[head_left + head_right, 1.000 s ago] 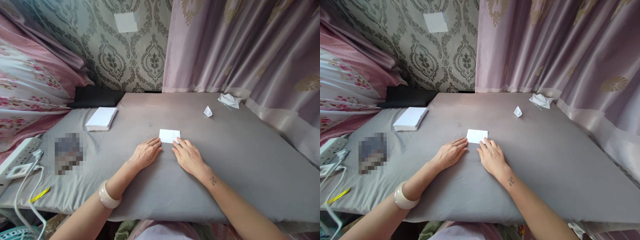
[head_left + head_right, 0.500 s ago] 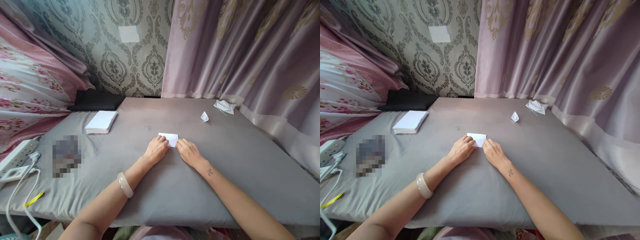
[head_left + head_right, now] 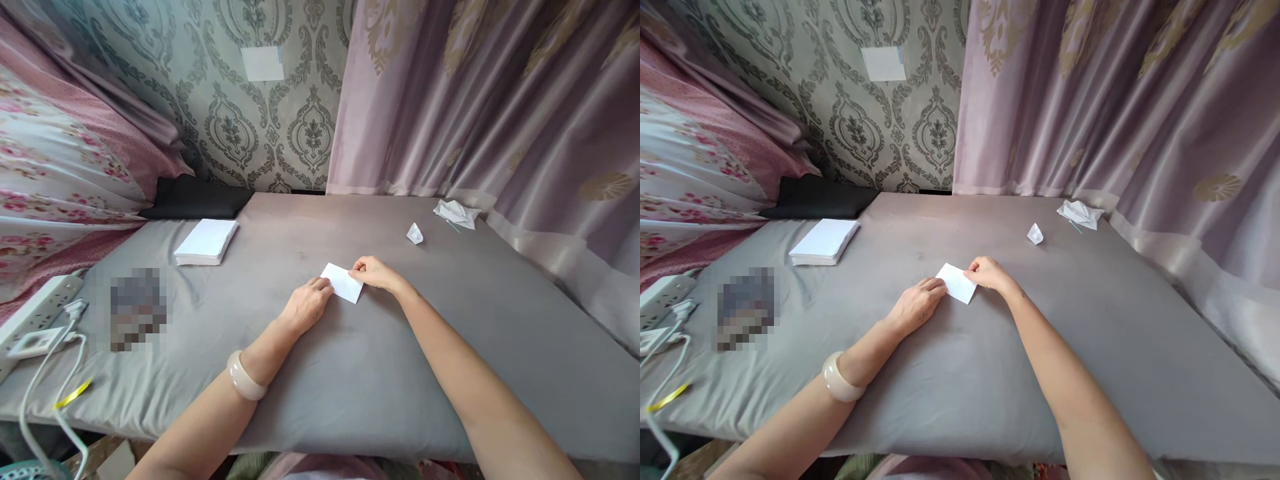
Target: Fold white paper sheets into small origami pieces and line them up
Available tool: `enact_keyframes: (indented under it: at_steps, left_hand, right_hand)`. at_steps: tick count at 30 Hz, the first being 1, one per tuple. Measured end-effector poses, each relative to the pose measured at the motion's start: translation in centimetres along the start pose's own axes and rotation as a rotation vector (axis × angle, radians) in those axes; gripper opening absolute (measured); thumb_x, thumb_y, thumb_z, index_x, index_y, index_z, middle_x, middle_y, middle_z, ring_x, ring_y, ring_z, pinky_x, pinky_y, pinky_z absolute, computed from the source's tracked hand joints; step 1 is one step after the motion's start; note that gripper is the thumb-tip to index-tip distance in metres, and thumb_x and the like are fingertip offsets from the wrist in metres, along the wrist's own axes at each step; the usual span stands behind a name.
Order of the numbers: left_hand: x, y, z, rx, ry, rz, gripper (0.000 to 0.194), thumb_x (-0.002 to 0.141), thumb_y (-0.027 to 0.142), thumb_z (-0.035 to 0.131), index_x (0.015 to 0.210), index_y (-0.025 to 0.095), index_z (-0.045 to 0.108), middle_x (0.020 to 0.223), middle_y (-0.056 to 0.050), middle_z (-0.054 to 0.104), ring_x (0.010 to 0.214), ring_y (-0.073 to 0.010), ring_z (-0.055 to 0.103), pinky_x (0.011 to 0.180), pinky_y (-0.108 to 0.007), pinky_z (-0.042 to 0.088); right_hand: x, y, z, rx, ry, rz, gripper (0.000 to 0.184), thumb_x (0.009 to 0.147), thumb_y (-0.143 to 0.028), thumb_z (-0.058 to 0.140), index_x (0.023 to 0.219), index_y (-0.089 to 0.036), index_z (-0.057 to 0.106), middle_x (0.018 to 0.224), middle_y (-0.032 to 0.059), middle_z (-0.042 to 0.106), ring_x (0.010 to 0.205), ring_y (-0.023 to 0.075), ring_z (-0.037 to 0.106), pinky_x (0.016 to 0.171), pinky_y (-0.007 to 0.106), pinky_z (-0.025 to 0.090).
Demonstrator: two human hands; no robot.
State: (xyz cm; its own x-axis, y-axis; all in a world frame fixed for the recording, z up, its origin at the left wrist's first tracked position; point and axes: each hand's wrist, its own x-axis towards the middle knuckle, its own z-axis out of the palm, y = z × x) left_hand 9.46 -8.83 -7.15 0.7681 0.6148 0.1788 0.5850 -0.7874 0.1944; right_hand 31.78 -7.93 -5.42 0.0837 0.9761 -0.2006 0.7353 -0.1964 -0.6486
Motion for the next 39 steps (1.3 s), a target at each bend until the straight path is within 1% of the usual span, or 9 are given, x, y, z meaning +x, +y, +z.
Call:
enact_keyframes:
  at_steps: [5, 11, 15, 21, 24, 26, 30, 35, 39]
  left_hand:
    - [0.0, -1.2, 0.4, -0.060, 0.060, -0.029, 0.028, 0.094, 0.012, 0.034, 0.105, 0.017, 0.059, 0.122, -0.010, 0.059, 0.111, -0.0216, 0.055, 0.088, -0.033, 0.052]
    - [-0.3, -1.7, 0.8, -0.101, 0.188, 0.021, 0.041, 0.084, 0.006, 0.042, 0.122, 0.019, 0.050, 0.126, -0.011, 0.053, 0.113, -0.0232, 0.053, 0.094, -0.037, 0.049]
    - [-0.1, -1.7, 0.5, -0.127, 0.208, 0.028, 0.037, 0.086, 0.014, 0.050, 0.122, 0.020, 0.049, 0.122, -0.009, 0.054, 0.108, -0.0235, 0.053, 0.092, -0.037, 0.049]
    - [0.4, -1.5, -0.1, -0.088, 0.173, 0.103, 0.025, 0.093, 0.014, 0.039, 0.107, 0.019, 0.059, 0.111, -0.008, 0.062, 0.101, -0.0217, 0.055, 0.088, -0.035, 0.048]
    - [0.3, -1.3, -0.2, -0.078, 0.097, 0.114, 0.027, 0.094, 0.015, 0.036, 0.101, 0.017, 0.062, 0.103, -0.008, 0.066, 0.098, -0.0215, 0.058, 0.084, -0.033, 0.050]
    - [0.1, -1.3, -0.3, -0.071, 0.063, 0.104, 0.028, 0.094, 0.014, 0.037, 0.101, 0.016, 0.063, 0.103, -0.008, 0.067, 0.096, -0.0218, 0.059, 0.082, -0.033, 0.051]
    - [-0.2, -1.2, 0.0, -0.090, 0.092, 0.073, 0.026, 0.093, 0.015, 0.039, 0.103, 0.016, 0.064, 0.109, -0.008, 0.067, 0.099, -0.0218, 0.059, 0.083, -0.033, 0.051]
    - [-0.3, -0.8, 0.5, -0.200, 0.151, -0.041, 0.022, 0.092, 0.019, 0.046, 0.096, 0.019, 0.067, 0.103, -0.005, 0.068, 0.094, -0.0200, 0.059, 0.079, -0.031, 0.051]
    - [-0.1, -0.5, 1.0, -0.313, 0.206, -0.192, 0.016, 0.087, 0.024, 0.056, 0.081, 0.020, 0.071, 0.098, -0.005, 0.066, 0.094, -0.0210, 0.057, 0.082, -0.032, 0.051]
  right_hand:
    - [-1.4, 0.3, 0.0, 0.143, -0.096, 0.094, 0.022, 0.068, -0.037, 0.068, 0.065, -0.017, 0.059, 0.052, -0.0057, 0.046, 0.047, 0.0067, 0.036, 0.044, 0.021, 0.023]
    - [-3.6, 0.3, 0.5, 0.379, -0.086, 0.219, 0.034, 0.076, -0.048, 0.060, 0.066, -0.019, 0.047, 0.054, -0.0073, 0.036, 0.043, 0.0043, 0.021, 0.040, 0.021, 0.011]
    - [-4.2, -0.2, 0.7, 0.497, -0.122, 0.263, 0.038, 0.079, -0.050, 0.056, 0.062, -0.020, 0.040, 0.053, -0.0089, 0.029, 0.041, 0.0035, 0.015, 0.039, 0.021, 0.009]
    - [-4.9, -0.7, 1.2, 0.550, -0.154, 0.269, 0.039, 0.077, -0.051, 0.060, 0.061, -0.019, 0.043, 0.054, -0.0069, 0.037, 0.041, 0.0030, 0.020, 0.040, 0.021, 0.011]
    - [-5.7, -0.6, 1.1, 0.384, -0.064, 0.180, 0.037, 0.076, -0.054, 0.060, 0.069, -0.018, 0.056, 0.065, -0.0017, 0.052, 0.049, 0.0066, 0.039, 0.045, 0.021, 0.028]
    - [-6.4, -0.6, 0.9, 0.170, 0.018, 0.006, 0.038, 0.072, -0.053, 0.066, 0.092, -0.021, 0.063, 0.092, 0.0032, 0.062, 0.075, 0.0141, 0.055, 0.063, 0.025, 0.042]
    - [-7.3, -0.7, 1.1, -0.142, -0.041, -0.346, 0.061, 0.068, -0.043, 0.074, 0.124, -0.030, 0.053, 0.134, 0.0034, 0.050, 0.120, 0.0251, 0.044, 0.095, 0.037, 0.039]
    - [-7.2, -0.8, 1.8, -0.277, -0.023, -0.426, 0.019, 0.088, -0.032, 0.056, 0.104, -0.025, 0.063, 0.115, 0.0043, 0.061, 0.103, 0.0215, 0.053, 0.093, 0.039, 0.039]
    - [-6.8, -0.7, 1.9, -0.196, 0.025, -0.395, 0.017, 0.091, -0.027, 0.050, 0.096, -0.024, 0.066, 0.108, 0.0038, 0.063, 0.099, 0.0198, 0.055, 0.088, 0.035, 0.041]
